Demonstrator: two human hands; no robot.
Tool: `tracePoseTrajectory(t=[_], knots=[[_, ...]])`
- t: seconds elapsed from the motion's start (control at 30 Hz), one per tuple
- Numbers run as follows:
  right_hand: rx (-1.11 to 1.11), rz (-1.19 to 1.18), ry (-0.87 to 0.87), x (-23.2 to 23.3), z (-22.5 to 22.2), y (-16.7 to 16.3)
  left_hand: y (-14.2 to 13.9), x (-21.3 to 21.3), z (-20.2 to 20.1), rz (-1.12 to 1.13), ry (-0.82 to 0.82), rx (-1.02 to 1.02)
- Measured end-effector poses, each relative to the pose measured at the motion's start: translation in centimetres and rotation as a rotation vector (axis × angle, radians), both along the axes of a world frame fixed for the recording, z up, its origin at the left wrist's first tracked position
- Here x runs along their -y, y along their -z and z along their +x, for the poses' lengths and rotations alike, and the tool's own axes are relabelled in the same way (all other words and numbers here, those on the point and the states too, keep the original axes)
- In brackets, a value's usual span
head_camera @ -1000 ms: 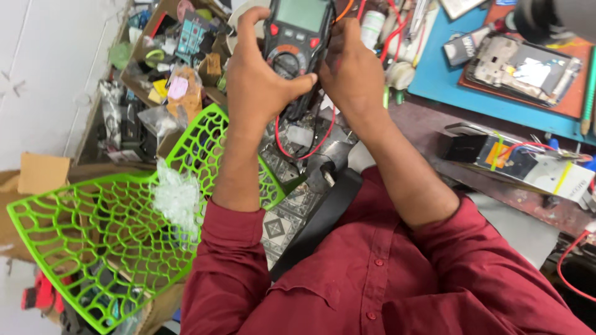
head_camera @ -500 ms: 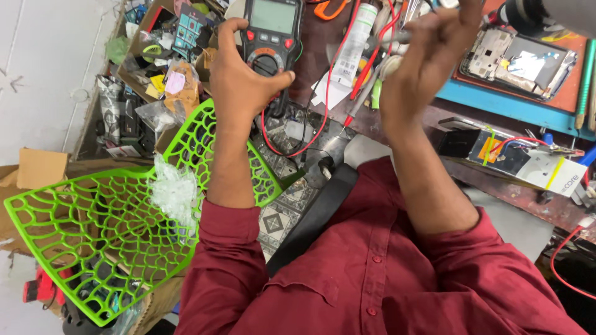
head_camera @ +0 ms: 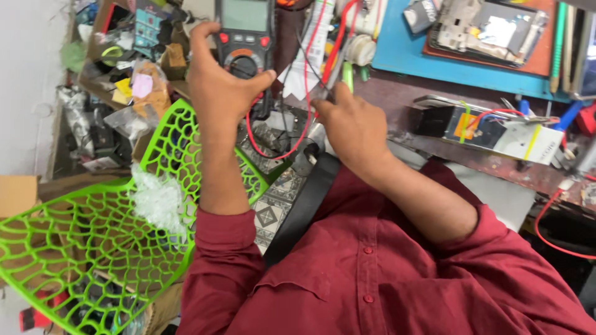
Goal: The person handles a small blue circuit board and a disassembled smartphone, then uses a soldering iron to work on the board. They also use a multimeter to test connections on the smartphone and circuit board.
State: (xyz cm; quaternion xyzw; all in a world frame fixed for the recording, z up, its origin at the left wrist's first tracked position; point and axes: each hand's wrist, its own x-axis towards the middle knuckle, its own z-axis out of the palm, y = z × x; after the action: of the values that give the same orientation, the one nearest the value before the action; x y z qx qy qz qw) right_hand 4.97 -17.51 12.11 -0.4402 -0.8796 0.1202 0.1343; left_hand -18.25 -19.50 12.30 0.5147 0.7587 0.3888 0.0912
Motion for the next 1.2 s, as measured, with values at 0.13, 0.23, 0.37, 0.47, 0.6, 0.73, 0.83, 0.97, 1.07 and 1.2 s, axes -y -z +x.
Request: tracePoseTrajectory(t=[0.13, 0.23, 0.37, 0.47, 0.6, 0.73, 0.83, 0.97, 1.07, 1.2], knots=[[-0.169, 0.020, 0.022, -0.2, 0.8, 0.3, 0.0, 0.2, 0.7, -0.015, -0.003, 0.001], [-0.437, 0.015, 0.069, -0.5, 0.9, -0.4, -0.3, 0.0, 1.4, -0.097, -0.031, 0.053], [-0.775, -0.004, 0.091, -1.8, 0.2, -1.2, -0.5, -0.9, 2.4, -0.199, -0.027, -0.047], [-1.125, -0.175, 0.089, -3.5, 0.4, -1.6, -0.4, -1.3, 3.0, -0.253, -0.016, -0.065], [-1.498, -0.396, 0.154, -4.7, 1.7, -2.5, -0.2, -1.7, 4.4, -0.185, -0.075, -0.266], [-1.485, -0.313, 0.095, -3.8, 2.4, -4.0, -0.6, -3.4, 6.5, 0.051, 0.034, -0.455], [-1.493, -0.344, 0.081, -3.2, 2.5, -4.9, -1.5, -5.2, 8.6, 0.092, 0.102, -0.463], [-1.475, -0.391, 0.084, -3.1, 2.5, -5.0, -3.4, -8.5, 10.6, -0.043, 0.032, -0.334], [-1.534, -0.604, 0.195, -2.9, 2.2, -4.7, -4.6, -10.9, 10.6, 0.015, -0.048, -0.425], [-1.459, -0.482, 0.152, -2.0, 1.3, -5.3, -5.6, -13.1, 9.6, 0.091, 0.055, -0.382]])
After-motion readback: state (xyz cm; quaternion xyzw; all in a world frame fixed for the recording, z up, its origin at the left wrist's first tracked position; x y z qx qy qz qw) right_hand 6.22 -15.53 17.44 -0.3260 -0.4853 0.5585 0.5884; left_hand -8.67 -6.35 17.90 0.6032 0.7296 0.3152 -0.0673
